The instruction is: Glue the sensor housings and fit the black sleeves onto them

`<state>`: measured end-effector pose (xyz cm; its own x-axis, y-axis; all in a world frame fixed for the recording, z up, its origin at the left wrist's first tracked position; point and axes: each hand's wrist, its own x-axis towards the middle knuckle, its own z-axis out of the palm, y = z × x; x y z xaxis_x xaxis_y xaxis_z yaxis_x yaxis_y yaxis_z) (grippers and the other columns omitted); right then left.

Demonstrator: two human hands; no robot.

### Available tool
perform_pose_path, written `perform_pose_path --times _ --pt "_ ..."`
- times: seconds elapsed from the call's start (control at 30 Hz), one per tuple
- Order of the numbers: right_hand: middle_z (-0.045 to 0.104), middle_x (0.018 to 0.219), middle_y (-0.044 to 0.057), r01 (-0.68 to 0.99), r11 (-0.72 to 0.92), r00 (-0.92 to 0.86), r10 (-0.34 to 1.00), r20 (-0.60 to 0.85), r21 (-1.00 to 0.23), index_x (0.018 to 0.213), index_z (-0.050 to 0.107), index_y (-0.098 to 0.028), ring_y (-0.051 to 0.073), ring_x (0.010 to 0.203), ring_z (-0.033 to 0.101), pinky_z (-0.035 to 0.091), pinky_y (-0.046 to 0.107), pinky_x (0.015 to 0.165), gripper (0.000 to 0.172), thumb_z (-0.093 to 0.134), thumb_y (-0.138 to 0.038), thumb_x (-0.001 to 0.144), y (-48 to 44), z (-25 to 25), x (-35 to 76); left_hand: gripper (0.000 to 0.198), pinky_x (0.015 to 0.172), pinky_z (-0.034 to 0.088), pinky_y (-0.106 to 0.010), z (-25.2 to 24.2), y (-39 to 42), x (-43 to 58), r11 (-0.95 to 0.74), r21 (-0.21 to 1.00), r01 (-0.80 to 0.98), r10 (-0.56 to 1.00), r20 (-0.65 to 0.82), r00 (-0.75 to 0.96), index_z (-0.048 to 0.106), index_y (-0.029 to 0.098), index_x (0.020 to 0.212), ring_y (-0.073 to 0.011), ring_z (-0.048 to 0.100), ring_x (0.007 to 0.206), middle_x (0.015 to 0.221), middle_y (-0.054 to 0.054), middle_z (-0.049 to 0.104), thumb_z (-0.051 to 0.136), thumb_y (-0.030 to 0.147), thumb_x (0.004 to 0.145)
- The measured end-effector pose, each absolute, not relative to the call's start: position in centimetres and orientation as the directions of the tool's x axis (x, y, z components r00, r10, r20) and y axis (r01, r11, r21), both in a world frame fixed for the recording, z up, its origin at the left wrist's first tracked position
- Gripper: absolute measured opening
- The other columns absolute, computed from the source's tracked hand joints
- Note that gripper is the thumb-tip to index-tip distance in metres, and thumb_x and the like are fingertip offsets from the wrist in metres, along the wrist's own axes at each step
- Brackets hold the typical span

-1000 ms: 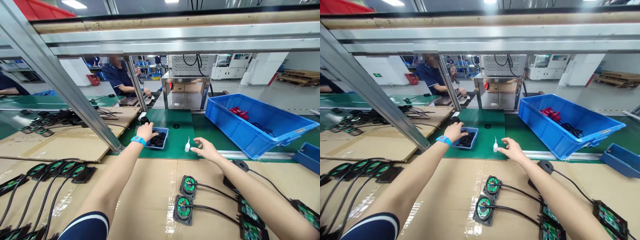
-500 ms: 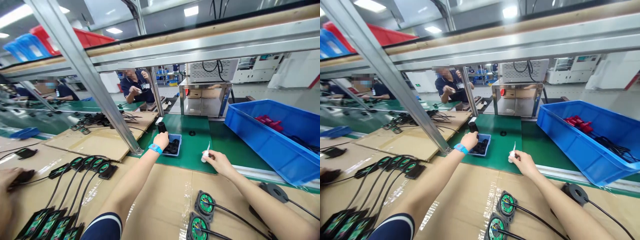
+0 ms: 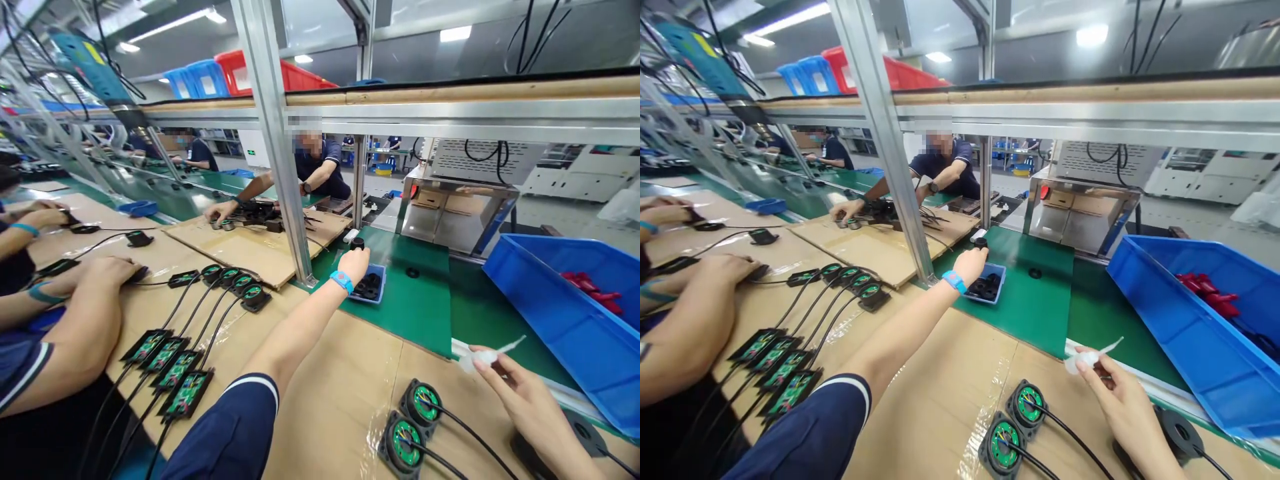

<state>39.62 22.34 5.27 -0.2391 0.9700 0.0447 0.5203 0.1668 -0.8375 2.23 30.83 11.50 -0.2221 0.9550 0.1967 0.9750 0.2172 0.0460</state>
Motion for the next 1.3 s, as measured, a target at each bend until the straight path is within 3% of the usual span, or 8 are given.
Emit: perform_pose_path --times 0.13,0.3,0.47,0.57,0.63,0.8,1.03,1.3 --pt "0.078 0.114 0.012 0.436 0.143 -0.163 0.984 0.078 -0.889 0.106 0.077 -0.02 0.033 0.106 0.073 0.059 0.041 0.097 0.058 0.072 -0.071 0.078 19.3 6.0 40.2 0.042 0.094 0.06 -0.047 11.2 26.1 2.4 0.08 0.078 0.994 0.951 0.294 -0.099 0.057 0.018 0.137 -0.0243 0.067 0.112 0.132 -0.011 0.064 0.063 0.037 0.1" --pt "0.076 0.116 0.012 0.35 0.126 -0.093 0.991 0.099 -0.928 0.097 0.078 -0.02 0.026 0.094 0.072 0.061 0.037 0.085 0.046 0.077 -0.063 0.081 15.1 6.5 39.7 0.047 0.108 0.056 -0.047 4.6 17.1 3.8 -0.212 0.154 0.965 0.955 0.244 0.171 0.059 0.022 0.142 -0.0293 0.063 0.132 0.146 -0.016 0.061 0.04 0.007 0.101" --pt "0.077 0.108 0.008 0.259 0.101 -0.055 0.994 0.09 -0.961 0.105 0.077 -0.022 0.022 0.09 0.072 0.061 0.032 0.08 0.041 0.081 -0.056 0.083 12.2 5.8 39.6 0.039 0.105 0.058 -0.049 -0.2 11.2 4.6 -0.354 0.26 0.898 0.932 0.183 0.314 0.062 0.019 0.135 -0.032 0.069 0.123 0.133 -0.016 0.069 0.057 0.037 0.101" --pt "0.076 0.111 0.006 0.221 0.109 -0.027 0.994 0.106 -0.969 0.106 0.077 -0.024 0.02 0.093 0.072 0.061 0.031 0.083 0.036 0.081 -0.052 0.084 11.3 5.2 39.8 0.071 0.117 0.049 -0.05 -0.7 10.6 3.3 -0.389 0.329 0.86 0.918 0.209 0.336 0.042 0.021 0.153 -0.0317 0.053 0.143 0.155 -0.016 0.053 0.064 0.055 0.094" --pt "0.076 0.112 0.005 0.176 0.116 0.002 0.993 0.118 -0.978 0.107 0.077 -0.026 0.019 0.097 0.072 0.061 0.029 0.086 0.033 0.081 -0.05 0.085 11.0 4.7 40.0 0.074 0.119 0.047 -0.048 -0.8 10.8 2.2 -0.396 0.37 0.84 0.916 0.221 0.334 0.034 0.023 0.157 -0.0282 0.051 0.145 0.158 -0.014 0.049 0.061 0.055 0.096" --pt "0.075 0.109 0.005 0.031 0.112 0.019 0.994 0.112 -0.993 0.112 0.073 -0.027 0.02 0.104 0.071 0.059 0.032 0.094 0.032 0.075 -0.051 0.091 10.6 3.3 40.0 0.057 0.107 0.056 -0.047 -0.8 10.1 1.4 -0.355 0.418 0.836 0.93 0.251 0.269 0.048 0.021 0.145 -0.027 0.067 0.124 0.135 -0.012 0.068 0.054 0.055 0.1" --pt "0.066 0.09 0.002 -0.044 0.134 0.071 0.989 0.131 -0.99 0.112 0.064 -0.026 0.018 0.085 0.067 0.059 0.032 0.077 0.036 0.059 -0.059 0.098 9.9 2.3 39.2 0.086 0.091 0.059 -0.053 -0.2 5.1 5.5 -0.332 0.429 0.84 0.933 0.278 0.227 0.053 0.016 0.136 -0.0333 0.068 0.103 0.11 -0.014 0.068 0.067 0.078 0.079" --pt "0.061 0.082 -0.003 -0.296 -0.021 -0.014 1.0 -0.017 -0.955 0.113 0.054 -0.029 0.013 0.064 0.058 0.051 0.024 0.056 0.043 0.064 -0.065 0.092 9.0 4.4 36.3 0.06 0.098 0.057 -0.047 -0.4 6.4 12.2 -0.371 0.661 0.652 0.927 0.231 0.294 0.051 0.021 0.13 -0.0288 0.066 0.117 0.127 -0.011 0.068 0.081 0.044 0.084"
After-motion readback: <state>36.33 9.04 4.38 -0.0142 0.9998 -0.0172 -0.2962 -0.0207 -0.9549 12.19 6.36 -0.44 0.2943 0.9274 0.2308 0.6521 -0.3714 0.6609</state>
